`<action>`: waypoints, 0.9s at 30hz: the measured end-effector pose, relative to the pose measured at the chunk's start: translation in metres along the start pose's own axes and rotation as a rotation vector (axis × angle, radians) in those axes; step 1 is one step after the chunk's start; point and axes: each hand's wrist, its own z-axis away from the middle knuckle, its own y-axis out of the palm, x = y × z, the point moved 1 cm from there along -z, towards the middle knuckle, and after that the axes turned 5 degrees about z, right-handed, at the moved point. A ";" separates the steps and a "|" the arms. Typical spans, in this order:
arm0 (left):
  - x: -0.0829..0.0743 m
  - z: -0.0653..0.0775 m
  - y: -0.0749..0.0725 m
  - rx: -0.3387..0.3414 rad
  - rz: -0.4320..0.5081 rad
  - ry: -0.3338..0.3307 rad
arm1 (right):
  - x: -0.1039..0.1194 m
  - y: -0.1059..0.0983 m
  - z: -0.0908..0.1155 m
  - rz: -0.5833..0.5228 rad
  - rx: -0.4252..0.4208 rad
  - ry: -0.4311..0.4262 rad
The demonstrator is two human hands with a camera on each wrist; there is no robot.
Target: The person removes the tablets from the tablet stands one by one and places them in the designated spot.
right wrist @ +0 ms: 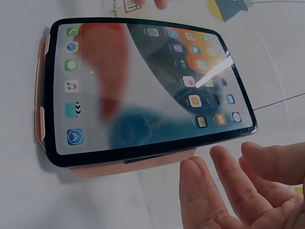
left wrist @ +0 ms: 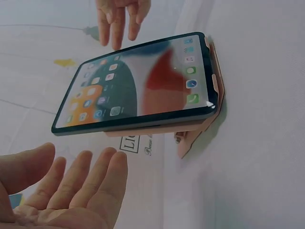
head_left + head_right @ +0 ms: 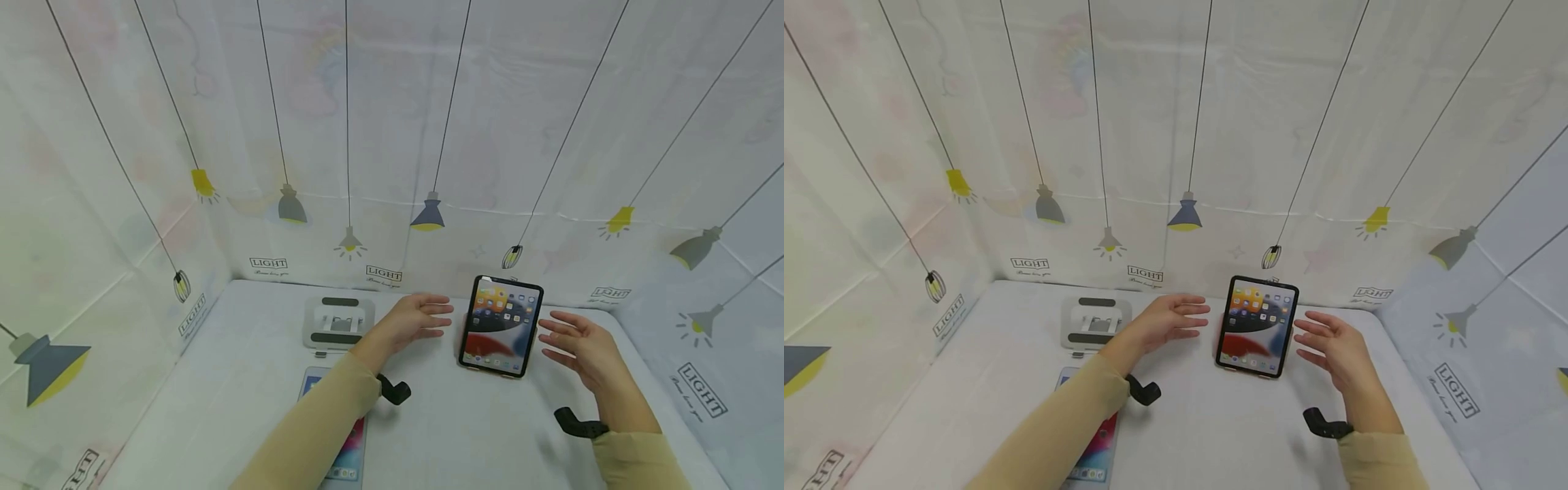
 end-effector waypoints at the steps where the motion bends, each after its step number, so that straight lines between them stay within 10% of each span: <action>1: -0.002 -0.001 0.002 0.004 -0.006 0.002 | 0.001 -0.001 -0.001 0.001 -0.003 -0.002; 27: -0.025 -0.035 0.046 -0.170 -0.119 0.078 | 0.010 0.004 -0.025 0.069 -0.083 0.019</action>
